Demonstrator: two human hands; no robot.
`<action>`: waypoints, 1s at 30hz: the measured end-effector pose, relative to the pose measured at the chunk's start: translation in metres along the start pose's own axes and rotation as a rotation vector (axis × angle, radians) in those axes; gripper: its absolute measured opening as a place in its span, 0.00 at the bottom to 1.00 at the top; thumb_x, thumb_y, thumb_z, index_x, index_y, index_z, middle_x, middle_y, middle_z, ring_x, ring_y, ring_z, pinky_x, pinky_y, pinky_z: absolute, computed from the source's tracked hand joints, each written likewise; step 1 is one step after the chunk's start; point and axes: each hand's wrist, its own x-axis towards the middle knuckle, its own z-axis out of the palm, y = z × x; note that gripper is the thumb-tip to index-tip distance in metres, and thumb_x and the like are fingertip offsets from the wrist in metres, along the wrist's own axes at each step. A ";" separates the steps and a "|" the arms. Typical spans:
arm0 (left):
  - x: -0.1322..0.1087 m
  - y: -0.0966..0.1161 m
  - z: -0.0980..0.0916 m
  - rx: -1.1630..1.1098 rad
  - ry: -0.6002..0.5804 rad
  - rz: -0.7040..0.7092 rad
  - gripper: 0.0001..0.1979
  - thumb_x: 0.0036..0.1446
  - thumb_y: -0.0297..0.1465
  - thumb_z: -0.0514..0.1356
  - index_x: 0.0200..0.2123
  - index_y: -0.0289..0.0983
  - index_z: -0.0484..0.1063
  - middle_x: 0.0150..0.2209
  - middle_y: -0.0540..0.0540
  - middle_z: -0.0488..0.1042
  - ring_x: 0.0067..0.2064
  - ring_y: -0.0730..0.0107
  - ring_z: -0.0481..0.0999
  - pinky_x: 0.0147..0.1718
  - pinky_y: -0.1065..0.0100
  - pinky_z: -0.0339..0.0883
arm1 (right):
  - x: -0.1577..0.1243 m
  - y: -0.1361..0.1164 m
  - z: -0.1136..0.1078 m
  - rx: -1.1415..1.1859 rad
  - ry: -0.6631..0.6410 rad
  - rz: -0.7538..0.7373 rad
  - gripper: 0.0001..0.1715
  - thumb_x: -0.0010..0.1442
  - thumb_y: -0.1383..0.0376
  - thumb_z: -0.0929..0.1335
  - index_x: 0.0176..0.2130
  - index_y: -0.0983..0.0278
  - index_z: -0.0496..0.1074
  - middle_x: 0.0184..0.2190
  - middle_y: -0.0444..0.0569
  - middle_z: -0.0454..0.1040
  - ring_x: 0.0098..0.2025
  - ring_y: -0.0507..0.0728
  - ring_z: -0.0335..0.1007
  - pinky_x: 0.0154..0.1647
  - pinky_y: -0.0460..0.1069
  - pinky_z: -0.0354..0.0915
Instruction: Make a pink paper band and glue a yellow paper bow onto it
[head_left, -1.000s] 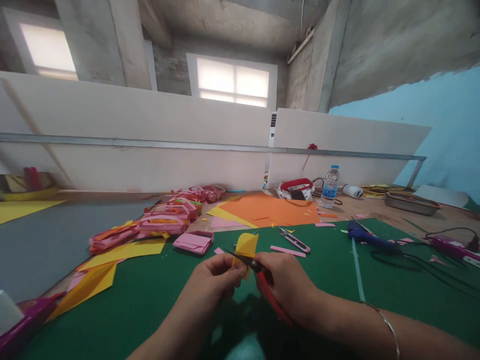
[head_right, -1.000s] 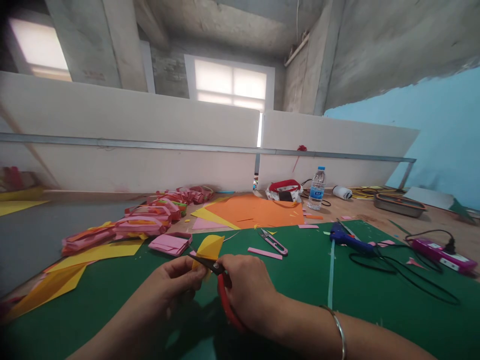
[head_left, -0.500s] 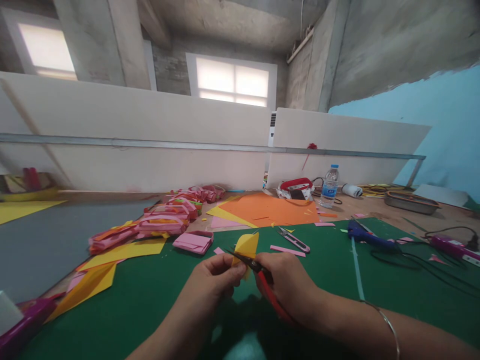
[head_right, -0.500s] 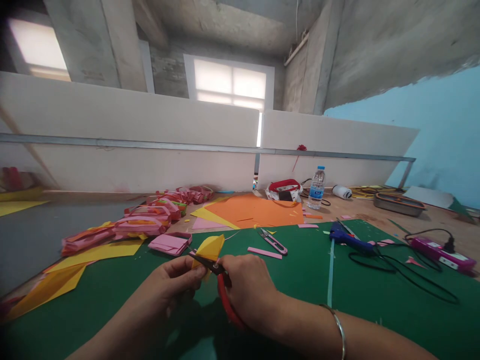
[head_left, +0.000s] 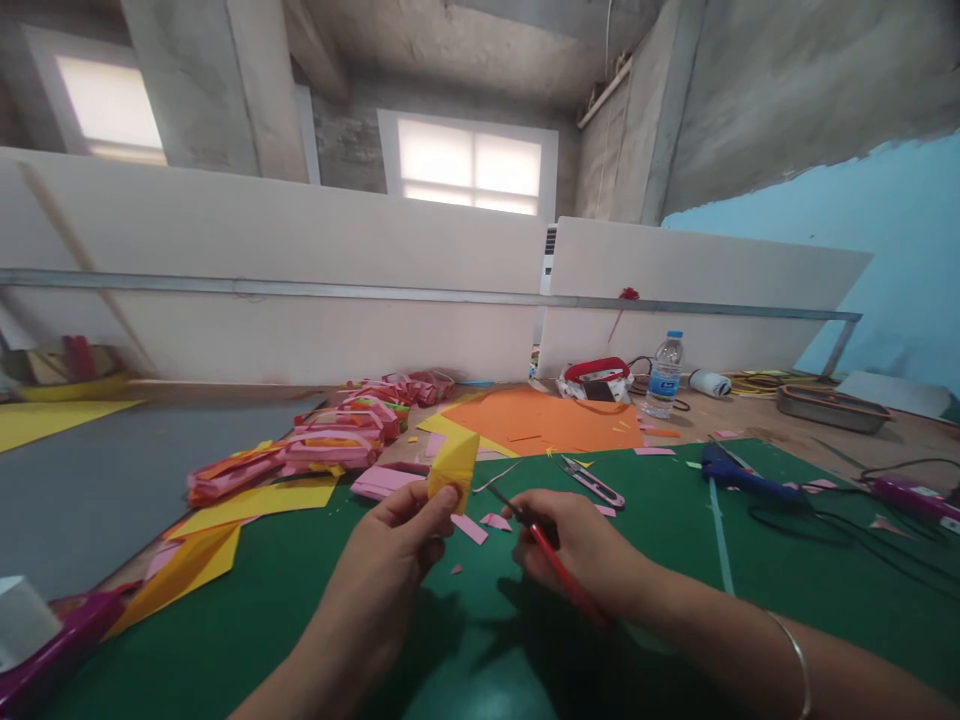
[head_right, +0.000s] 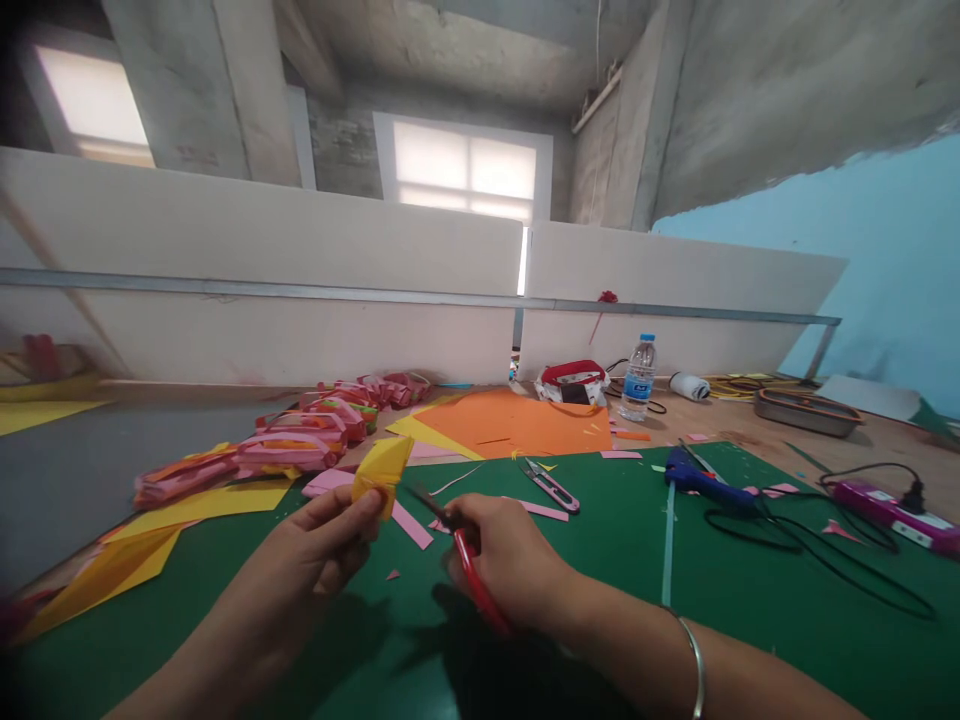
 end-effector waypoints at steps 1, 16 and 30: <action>0.000 0.000 0.000 -0.003 -0.001 -0.004 0.14 0.35 0.36 0.70 0.26 0.36 0.73 0.23 0.55 0.67 0.25 0.81 0.61 0.23 0.79 0.56 | 0.001 -0.002 0.000 0.106 0.009 0.026 0.15 0.50 0.70 0.66 0.40 0.66 0.69 0.23 0.42 0.69 0.23 0.48 0.61 0.23 0.42 0.57; 0.001 -0.022 0.007 0.164 -0.208 -0.079 0.12 0.38 0.37 0.67 0.23 0.36 0.71 0.14 0.57 0.60 0.17 0.82 0.54 0.16 0.76 0.45 | 0.004 -0.015 0.004 0.656 0.190 -0.019 0.19 0.43 0.65 0.74 0.36 0.66 0.69 0.32 0.46 0.73 0.33 0.53 0.69 0.38 0.48 0.66; -0.003 -0.011 0.008 0.384 -0.137 0.134 0.13 0.39 0.41 0.64 0.25 0.37 0.72 0.22 0.52 0.69 0.25 0.72 0.65 0.23 0.73 0.57 | 0.004 -0.011 0.006 0.605 0.147 -0.016 0.18 0.44 0.74 0.68 0.39 0.65 0.69 0.33 0.44 0.74 0.36 0.54 0.71 0.40 0.48 0.66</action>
